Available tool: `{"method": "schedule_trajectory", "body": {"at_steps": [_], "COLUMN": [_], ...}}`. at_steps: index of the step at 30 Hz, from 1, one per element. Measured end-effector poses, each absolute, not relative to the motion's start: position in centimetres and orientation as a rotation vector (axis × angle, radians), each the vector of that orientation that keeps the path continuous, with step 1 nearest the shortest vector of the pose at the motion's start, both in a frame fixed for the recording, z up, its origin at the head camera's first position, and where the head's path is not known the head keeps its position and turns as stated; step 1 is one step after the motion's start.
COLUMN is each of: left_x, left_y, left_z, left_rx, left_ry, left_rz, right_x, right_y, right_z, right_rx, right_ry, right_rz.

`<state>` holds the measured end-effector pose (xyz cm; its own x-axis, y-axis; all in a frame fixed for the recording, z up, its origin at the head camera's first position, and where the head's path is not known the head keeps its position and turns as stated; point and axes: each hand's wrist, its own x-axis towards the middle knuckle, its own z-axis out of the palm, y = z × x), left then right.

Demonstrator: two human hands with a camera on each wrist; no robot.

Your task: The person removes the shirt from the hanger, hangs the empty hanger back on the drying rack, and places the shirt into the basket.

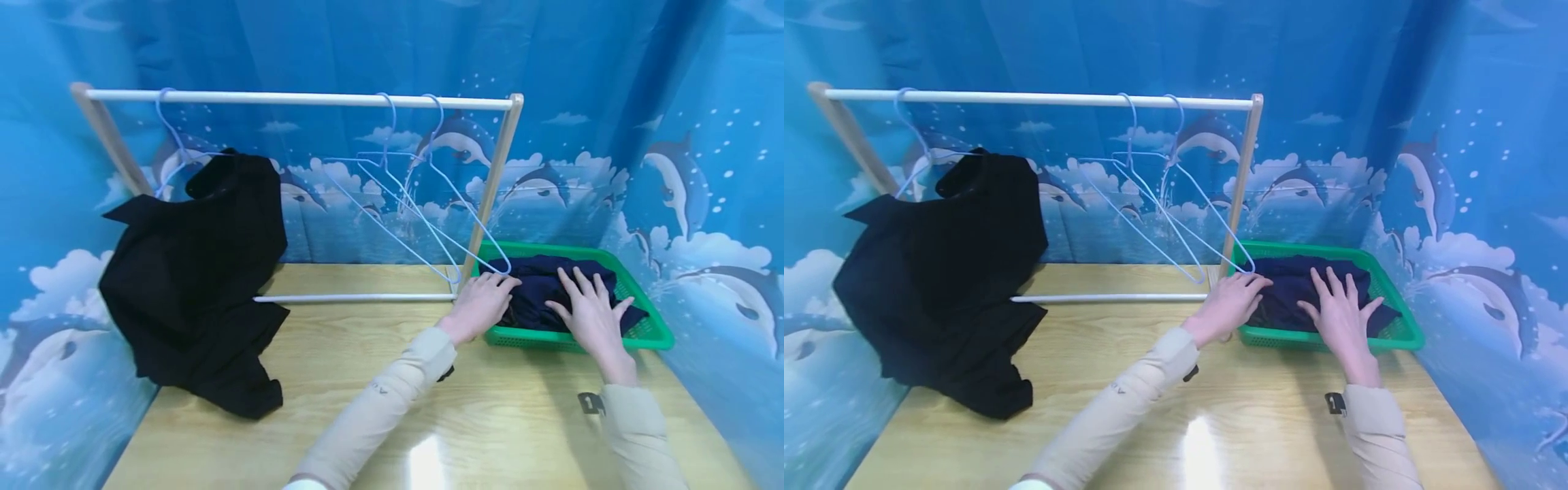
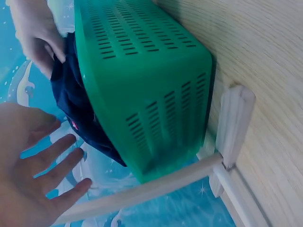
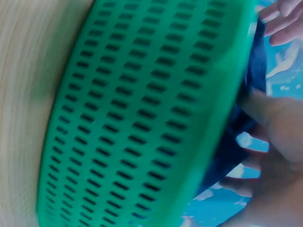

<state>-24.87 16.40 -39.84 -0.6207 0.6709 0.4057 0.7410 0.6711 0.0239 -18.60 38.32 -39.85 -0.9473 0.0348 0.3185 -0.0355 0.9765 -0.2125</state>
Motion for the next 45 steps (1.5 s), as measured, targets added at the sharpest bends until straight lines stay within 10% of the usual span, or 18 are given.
{"method": "schedule_trajectory", "body": {"at_steps": [45], "left_x": [-24.0], "left_y": [-6.1], "left_z": [-40.7], "left_rx": [-0.663], "left_ry": [-2.327], "left_rz": [-0.188], "right_x": [-21.7], "right_y": [17.0], "right_z": [-41.2], "right_rx": [0.712], "right_ry": [-2.209], "right_rz": [0.347]}}
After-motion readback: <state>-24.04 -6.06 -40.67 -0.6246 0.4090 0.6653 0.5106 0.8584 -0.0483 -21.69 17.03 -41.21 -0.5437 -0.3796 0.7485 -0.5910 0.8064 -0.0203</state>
